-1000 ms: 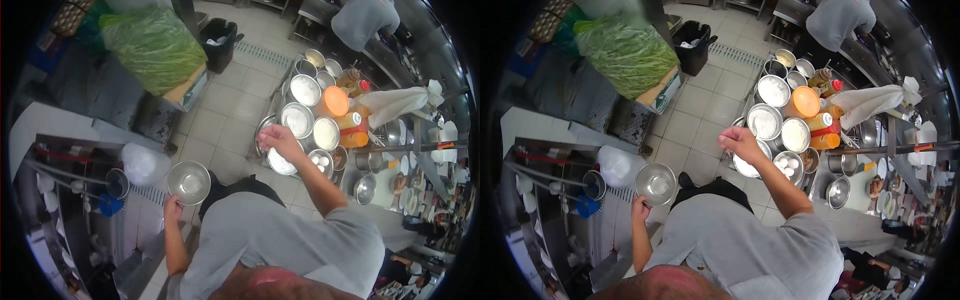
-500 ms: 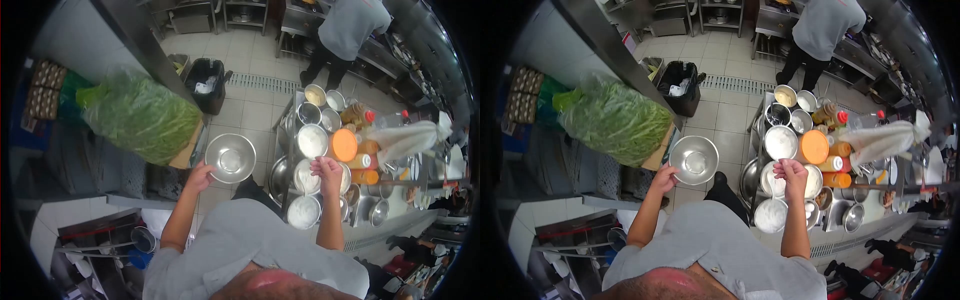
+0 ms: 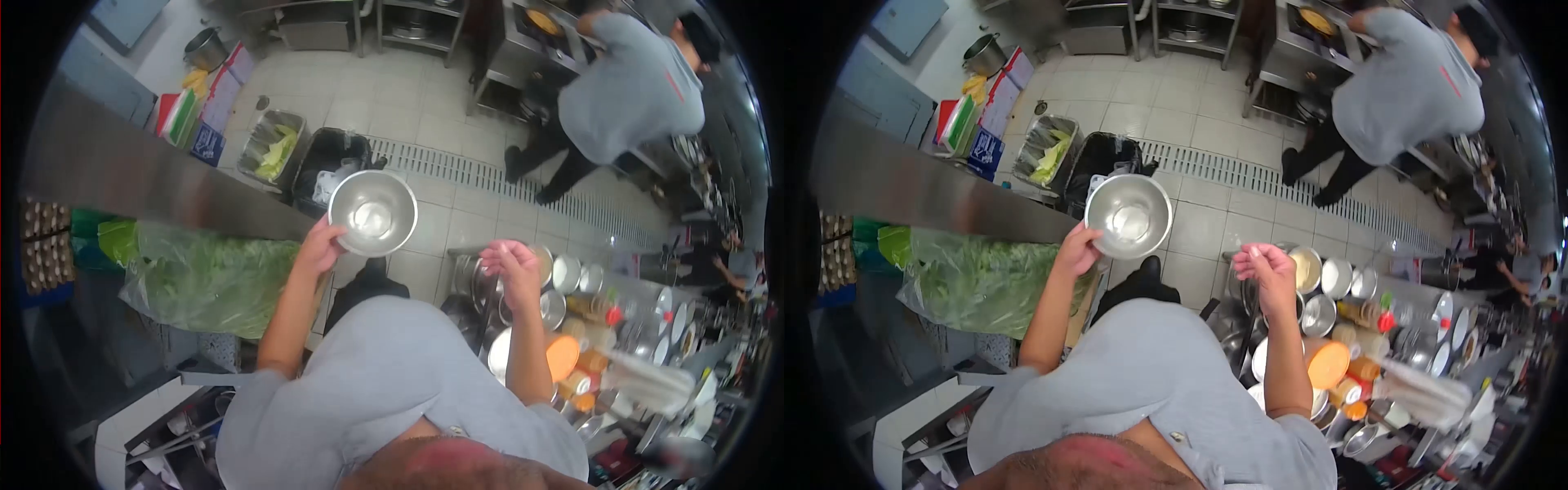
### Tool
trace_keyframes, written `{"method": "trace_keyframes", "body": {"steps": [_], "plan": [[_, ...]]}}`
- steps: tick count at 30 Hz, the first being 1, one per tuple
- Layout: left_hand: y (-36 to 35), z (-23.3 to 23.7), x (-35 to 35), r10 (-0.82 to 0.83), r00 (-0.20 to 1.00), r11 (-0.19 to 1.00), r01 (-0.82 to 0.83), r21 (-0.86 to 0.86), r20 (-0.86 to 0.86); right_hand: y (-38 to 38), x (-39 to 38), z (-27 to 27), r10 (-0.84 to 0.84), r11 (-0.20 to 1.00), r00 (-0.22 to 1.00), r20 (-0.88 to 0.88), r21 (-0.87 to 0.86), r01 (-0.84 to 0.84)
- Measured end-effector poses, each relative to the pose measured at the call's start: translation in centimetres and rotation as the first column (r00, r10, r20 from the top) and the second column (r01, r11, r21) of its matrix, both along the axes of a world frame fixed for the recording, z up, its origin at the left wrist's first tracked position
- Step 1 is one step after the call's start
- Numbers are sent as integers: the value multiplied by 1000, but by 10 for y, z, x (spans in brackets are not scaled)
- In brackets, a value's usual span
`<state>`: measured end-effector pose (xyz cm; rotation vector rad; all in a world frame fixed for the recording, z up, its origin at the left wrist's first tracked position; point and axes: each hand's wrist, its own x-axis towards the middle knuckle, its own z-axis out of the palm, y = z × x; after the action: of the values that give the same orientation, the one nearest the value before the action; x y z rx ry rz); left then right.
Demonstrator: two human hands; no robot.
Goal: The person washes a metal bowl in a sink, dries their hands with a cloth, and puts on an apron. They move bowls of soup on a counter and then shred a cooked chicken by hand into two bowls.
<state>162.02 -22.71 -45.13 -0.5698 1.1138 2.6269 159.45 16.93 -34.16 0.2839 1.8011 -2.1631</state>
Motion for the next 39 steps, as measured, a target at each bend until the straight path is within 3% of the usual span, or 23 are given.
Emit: {"method": "trace_keyframes", "body": {"steps": [5,7,11,15,19,22,25,27,31,34,35,37,39], "plan": [[-26,14,-140,30,1000,998,-30,55,1,-6,-106,1,-100,995,994,40,22,99],[-47,17,-228,22,999,1000,-21,13,-49,1,-168,-16,-160,987,983,91,42,157],[-75,20,-339,68,992,997,-70,-16,-102,6,-287,-55,-166,985,958,232,85,150],[-100,10,-398,217,975,976,-218,-18,-51,-44,-453,-63,84,984,969,234,135,-118],[-115,31,-438,364,931,931,-365,-19,-13,-137,-622,-43,419,885,901,112,170,-433],[-138,40,-474,441,897,896,-440,-63,12,-218,-723,-25,534,838,845,6,129,-531],[-183,19,-527,488,871,872,-485,-59,57,-292,-805,-15,611,791,790,56,-89,-605],[-214,-9,-556,522,852,853,-522,-5,33,-324,-833,-27,634,772,767,95,-125,-623],[-283,-2,-659,561,828,827,-561,25,30,-376,-912,-49,614,789,757,222,-150,-596],[-337,16,-722,548,836,836,-548,-5,14,-404,-967,-66,533,837,796,286,-44,-545],[-356,30,-744,538,843,843,-538,-15,-4,-416,-989,-69,547,795,803,238,154,-587],[-391,43,-779,555,831,830,-556,-50,-33,-445,-1027,-75,596,631,789,149,521,-575],[-432,42,-813,574,817,814,-576,-75,-49,-483,-1066,-82,775,405,617,-136,857,-319]]}}
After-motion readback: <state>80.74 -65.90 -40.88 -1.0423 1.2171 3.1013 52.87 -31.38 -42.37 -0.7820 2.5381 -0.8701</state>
